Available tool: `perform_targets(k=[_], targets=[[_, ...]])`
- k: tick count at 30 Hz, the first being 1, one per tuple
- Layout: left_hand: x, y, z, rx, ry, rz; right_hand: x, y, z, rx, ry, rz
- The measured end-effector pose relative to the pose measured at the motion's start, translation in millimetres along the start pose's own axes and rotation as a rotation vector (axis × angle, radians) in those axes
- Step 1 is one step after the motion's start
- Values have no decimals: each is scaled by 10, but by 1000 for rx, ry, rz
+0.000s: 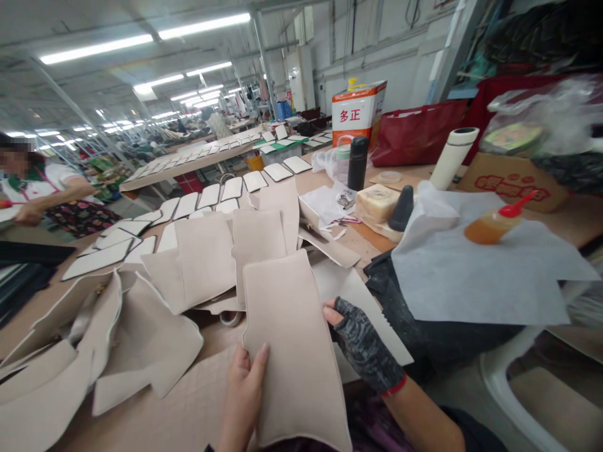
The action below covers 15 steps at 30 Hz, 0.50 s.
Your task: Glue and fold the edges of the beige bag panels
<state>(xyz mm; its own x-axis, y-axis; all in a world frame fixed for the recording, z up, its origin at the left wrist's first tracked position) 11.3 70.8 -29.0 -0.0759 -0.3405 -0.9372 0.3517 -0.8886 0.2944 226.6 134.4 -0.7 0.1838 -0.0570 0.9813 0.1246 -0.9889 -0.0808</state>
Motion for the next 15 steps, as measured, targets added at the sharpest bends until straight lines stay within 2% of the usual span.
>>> perform_targets(k=[2, 4, 5, 6, 7, 8, 10, 12, 15], targets=[[-67, -3, 27, -181, -150, -164, -43, -5, -19, 49, -39, -49], [-236, 85, 31, -422, -308, -418, -63, 3, -56, 76, -41, -73], [-338, 154, -4, -485, -386, -548, -61, 11, -85, 92, -33, -79], [-434, 219, -67, -472, -456, -645, -55, 23, -122, 113, -25, -86], [-516, 270, -146, -395, -507, -687, -43, 36, -167, 143, -27, -92], [-580, 307, -227, -282, -529, -672, -28, 49, -213, 175, -29, -92], [-651, 348, -359, -83, -503, -520, 8, 69, -293, 225, -3, -72], [-670, 357, -417, -29, -434, -351, 37, 78, -345, 247, 71, -39], [-637, 325, -421, -20, -343, -201, 48, 83, -403, 296, 140, -30]])
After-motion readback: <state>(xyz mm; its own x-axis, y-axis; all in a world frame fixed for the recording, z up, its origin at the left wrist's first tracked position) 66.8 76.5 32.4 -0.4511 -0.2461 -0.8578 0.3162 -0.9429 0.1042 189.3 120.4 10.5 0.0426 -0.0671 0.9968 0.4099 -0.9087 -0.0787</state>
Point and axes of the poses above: each hand's wrist, its own y-axis away from the middle knuckle, its own z-axis out of the back of the hand, x = y × z, the point moved 4 cm from there along -y, towards the middle knuckle, and after that the axes turned 10 degrees about z, right-handed, at the moved point
